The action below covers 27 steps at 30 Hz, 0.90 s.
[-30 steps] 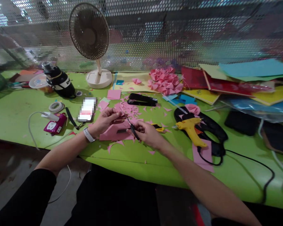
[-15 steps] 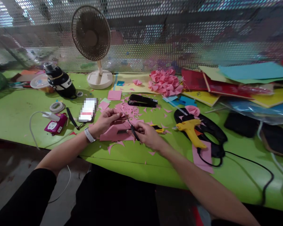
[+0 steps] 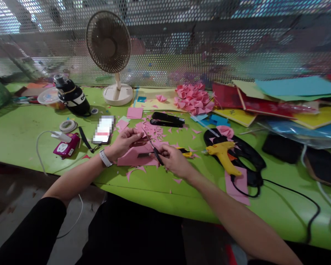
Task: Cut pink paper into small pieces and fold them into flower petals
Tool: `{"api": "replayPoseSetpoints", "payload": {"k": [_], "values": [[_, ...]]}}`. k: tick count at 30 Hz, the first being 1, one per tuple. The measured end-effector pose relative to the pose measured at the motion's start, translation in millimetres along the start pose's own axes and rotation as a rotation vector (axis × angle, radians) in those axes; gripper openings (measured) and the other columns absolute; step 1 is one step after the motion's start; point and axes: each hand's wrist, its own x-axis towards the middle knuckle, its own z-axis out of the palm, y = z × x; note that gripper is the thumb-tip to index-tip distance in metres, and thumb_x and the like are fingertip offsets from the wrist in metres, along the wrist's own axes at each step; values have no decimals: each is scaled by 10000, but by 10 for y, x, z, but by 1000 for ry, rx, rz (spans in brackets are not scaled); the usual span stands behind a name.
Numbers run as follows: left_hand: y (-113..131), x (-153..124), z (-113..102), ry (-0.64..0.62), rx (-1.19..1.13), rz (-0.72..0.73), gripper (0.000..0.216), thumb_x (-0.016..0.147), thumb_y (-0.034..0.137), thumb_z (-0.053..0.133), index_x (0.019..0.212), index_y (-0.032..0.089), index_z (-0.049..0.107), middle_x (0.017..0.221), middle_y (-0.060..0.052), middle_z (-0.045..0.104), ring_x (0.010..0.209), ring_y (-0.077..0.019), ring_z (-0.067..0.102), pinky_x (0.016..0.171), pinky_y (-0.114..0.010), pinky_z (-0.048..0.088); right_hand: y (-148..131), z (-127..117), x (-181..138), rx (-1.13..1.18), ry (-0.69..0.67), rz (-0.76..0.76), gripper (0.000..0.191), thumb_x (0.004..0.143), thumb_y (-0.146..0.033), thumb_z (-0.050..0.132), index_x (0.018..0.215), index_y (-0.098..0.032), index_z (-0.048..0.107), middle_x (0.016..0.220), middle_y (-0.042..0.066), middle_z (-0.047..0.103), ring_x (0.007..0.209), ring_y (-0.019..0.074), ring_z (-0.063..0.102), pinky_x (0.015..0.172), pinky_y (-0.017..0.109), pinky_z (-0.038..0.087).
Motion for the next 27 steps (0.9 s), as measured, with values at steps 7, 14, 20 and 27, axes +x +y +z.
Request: {"api": "replayPoseSetpoints", "payload": {"k": [7,14,20,27], "values": [[-10,8,-24,-16,20,13,323,761,358,869,868,129,668,931,-67,761,936,-188,756,972,-414,557,-40,4,-18,-11,21,21,573,613,-705,832,770,-204,603,634,-9,597,520,118,500,427,259,346],[-25,-7,-4,-39,78,-8,430,715,442,884,883,117,658,914,-67,750,958,-201,745,962,-435,558,-31,15,-10,16,17,22,614,583,-722,840,774,-194,590,633,-19,594,520,105,504,435,250,371],[-33,-2,-17,-40,71,-3,403,732,425,877,869,121,652,925,-71,749,980,-208,741,970,-441,552,-12,9,-8,4,33,14,611,589,-733,829,759,-191,602,643,-11,605,520,104,508,424,243,353],[-5,-44,20,-24,81,-52,441,698,441,894,880,119,656,922,-68,746,954,-208,740,925,-442,580,-30,7,-6,10,20,21,610,594,-724,832,777,-193,595,618,-16,603,481,98,487,410,246,342]]}}
